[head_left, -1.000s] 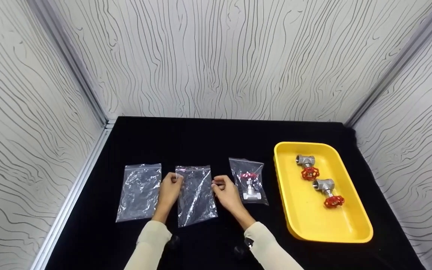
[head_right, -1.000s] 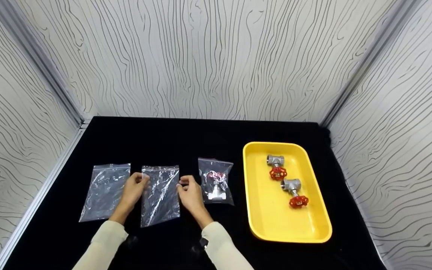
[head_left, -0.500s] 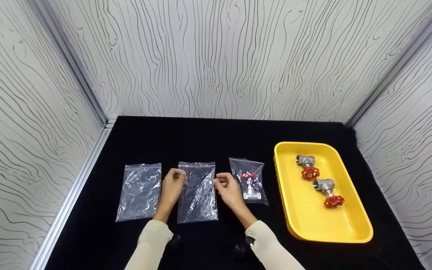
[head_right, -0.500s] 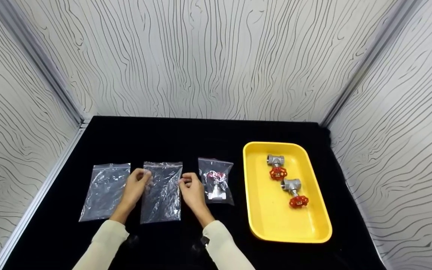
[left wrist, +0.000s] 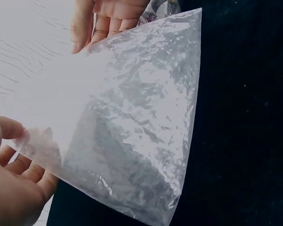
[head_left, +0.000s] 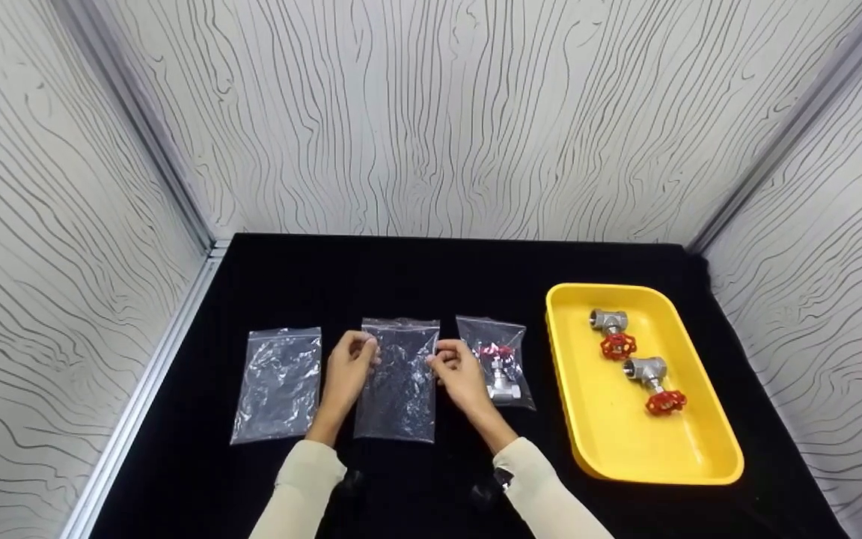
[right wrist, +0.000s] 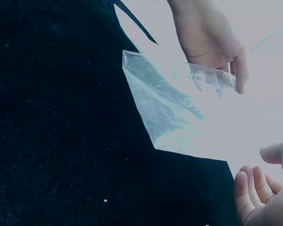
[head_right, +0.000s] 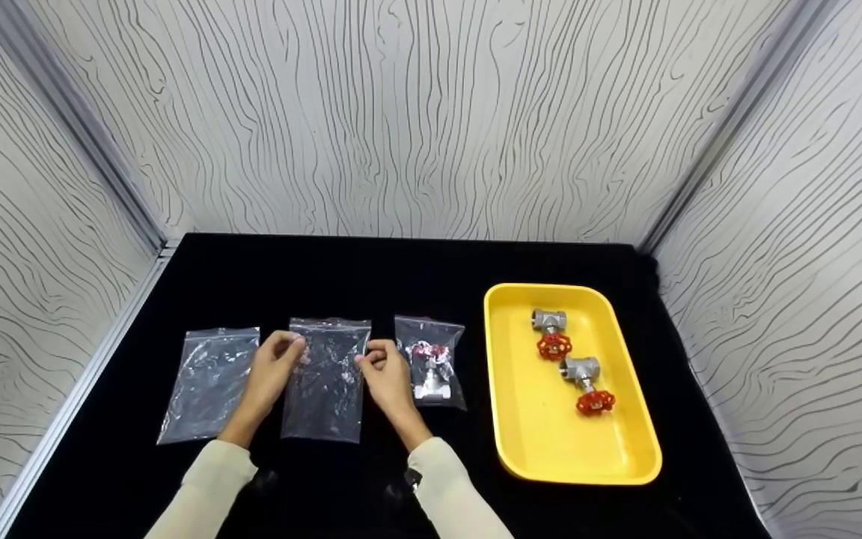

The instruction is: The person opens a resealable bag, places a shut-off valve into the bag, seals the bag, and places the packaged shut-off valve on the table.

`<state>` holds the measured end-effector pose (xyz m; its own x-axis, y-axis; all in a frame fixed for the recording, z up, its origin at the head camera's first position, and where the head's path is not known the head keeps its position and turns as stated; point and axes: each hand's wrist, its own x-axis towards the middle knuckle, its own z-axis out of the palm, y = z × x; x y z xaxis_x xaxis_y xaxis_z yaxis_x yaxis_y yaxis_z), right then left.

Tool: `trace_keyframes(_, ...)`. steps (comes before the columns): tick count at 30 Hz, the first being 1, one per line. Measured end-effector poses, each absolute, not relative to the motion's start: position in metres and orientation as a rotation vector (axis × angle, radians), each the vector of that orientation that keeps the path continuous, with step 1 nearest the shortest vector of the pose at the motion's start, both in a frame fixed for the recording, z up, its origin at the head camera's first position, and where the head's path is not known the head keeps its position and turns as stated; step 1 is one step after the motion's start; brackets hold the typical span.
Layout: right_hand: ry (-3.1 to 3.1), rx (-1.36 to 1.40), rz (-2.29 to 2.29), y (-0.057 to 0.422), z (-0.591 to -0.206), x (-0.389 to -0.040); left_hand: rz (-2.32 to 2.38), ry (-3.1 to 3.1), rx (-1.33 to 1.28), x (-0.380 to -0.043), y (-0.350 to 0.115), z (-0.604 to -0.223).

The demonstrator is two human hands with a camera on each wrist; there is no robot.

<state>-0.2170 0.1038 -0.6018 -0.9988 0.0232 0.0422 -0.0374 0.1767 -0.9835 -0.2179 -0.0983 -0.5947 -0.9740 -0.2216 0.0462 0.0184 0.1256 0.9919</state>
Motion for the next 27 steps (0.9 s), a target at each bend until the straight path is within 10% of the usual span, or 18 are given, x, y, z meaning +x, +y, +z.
trace_keyframes(27, -2.274, 0.049, 2.039, 0.123, -0.578, -0.211, -2.035, -2.128, 0.102, -0.215, -0.086, -0.572)
